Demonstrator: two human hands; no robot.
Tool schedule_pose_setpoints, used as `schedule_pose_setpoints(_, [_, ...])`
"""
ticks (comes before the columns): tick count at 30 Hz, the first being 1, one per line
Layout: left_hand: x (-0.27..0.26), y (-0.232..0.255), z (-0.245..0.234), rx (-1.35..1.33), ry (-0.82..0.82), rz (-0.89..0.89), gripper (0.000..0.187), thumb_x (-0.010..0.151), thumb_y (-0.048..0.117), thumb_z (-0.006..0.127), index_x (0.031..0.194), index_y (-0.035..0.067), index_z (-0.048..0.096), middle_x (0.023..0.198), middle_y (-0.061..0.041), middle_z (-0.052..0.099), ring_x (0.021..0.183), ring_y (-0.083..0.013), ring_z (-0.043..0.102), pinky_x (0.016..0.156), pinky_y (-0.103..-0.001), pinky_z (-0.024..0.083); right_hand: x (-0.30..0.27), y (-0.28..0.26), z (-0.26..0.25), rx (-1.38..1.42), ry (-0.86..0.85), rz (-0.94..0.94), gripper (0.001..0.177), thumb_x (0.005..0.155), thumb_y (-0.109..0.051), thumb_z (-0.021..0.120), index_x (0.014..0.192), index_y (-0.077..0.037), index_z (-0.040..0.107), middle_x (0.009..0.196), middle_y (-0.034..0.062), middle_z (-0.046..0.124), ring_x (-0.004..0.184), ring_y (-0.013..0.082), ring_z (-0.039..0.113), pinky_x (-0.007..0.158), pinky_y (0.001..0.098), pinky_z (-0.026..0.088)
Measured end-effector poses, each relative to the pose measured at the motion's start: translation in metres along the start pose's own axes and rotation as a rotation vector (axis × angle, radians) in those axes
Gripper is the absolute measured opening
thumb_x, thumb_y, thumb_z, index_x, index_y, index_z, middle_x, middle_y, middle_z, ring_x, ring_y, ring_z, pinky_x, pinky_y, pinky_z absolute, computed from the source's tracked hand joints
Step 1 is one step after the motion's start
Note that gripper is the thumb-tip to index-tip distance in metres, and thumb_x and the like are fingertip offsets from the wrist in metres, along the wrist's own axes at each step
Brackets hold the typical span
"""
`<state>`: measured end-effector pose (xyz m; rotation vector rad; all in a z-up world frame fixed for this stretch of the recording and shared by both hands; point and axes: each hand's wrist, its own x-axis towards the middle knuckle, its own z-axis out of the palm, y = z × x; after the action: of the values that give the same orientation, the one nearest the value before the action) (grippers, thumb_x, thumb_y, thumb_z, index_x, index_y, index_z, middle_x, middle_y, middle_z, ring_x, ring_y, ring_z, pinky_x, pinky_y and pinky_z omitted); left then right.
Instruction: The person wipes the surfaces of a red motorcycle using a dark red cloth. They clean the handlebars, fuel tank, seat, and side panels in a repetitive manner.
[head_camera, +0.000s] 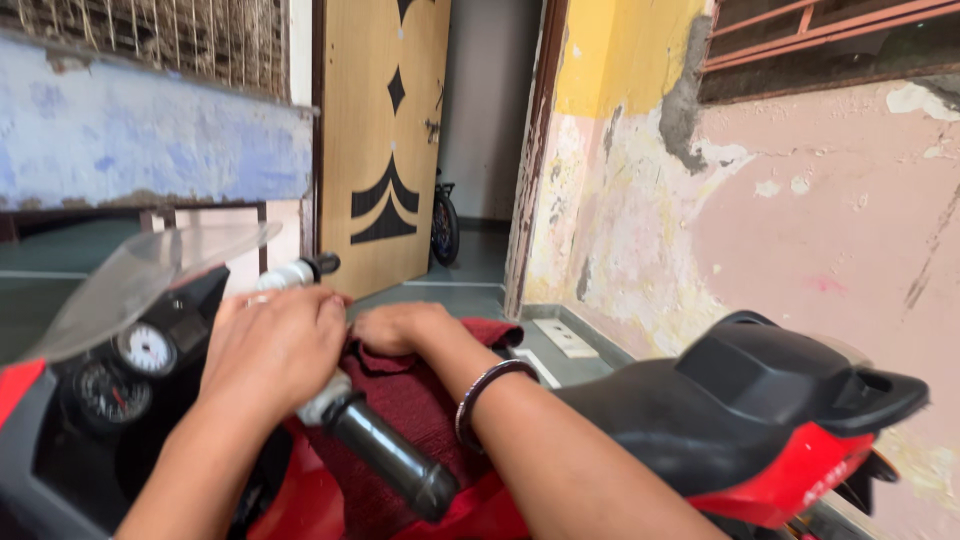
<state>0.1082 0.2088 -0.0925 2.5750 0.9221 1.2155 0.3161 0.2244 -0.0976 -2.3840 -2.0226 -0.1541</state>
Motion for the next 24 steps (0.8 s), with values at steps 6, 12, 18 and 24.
schedule_pose_setpoints(6, [0.004,0.002,-0.001,-0.020,0.013,-0.004,0.045,0.092,0.035,0.042,0.110,0.021,0.080,0.109,-0.013,0.076,0.117,-0.0258,0.064,0.113,-0.041,0.030,0.018,0.002,-0.001,0.148,-0.103,0.106,0.058,0.102,-0.053,0.036,0.144,-0.019,0.057,0.151,0.0133,0.053,0.140,0.0324,0.048,0.113,0.0464,0.038])
schedule_pose_setpoints(12, [0.009,0.002,0.000,-0.038,-0.031,-0.084,0.044,0.091,0.034,0.044,0.110,0.023,0.082,0.114,-0.013,0.075,0.118,-0.0240,0.064,0.115,-0.038,0.030,-0.039,-0.035,-0.026,0.008,-0.071,0.268,0.052,0.097,-0.045,0.037,0.142,-0.030,0.060,0.151,0.0037,0.055,0.140,0.0273,0.050,0.111,0.0490,0.041])
schedule_pose_setpoints(18, [0.005,0.006,-0.005,-0.068,-0.008,-0.078,0.043,0.091,0.033,0.044,0.107,0.022,0.083,0.112,-0.011,0.075,0.118,-0.0233,0.065,0.115,-0.037,0.031,-0.097,-0.062,-0.034,-0.033,0.142,0.184,0.049,0.097,-0.041,0.038,0.136,-0.027,0.063,0.144,0.0074,0.058,0.132,0.0291,0.056,0.107,0.0514,0.043])
schedule_pose_setpoints(24, [-0.010,0.009,-0.013,-0.310,0.027,-0.034,0.042,0.095,0.031,0.041,0.106,0.017,0.079,0.097,-0.008,0.080,0.107,-0.0239,0.069,0.104,-0.038,0.042,-0.151,-0.076,-0.018,-0.089,0.403,0.111,0.048,0.097,-0.044,0.041,0.132,-0.020,0.064,0.138,0.0096,0.061,0.122,0.0304,0.060,0.100,0.0533,0.043])
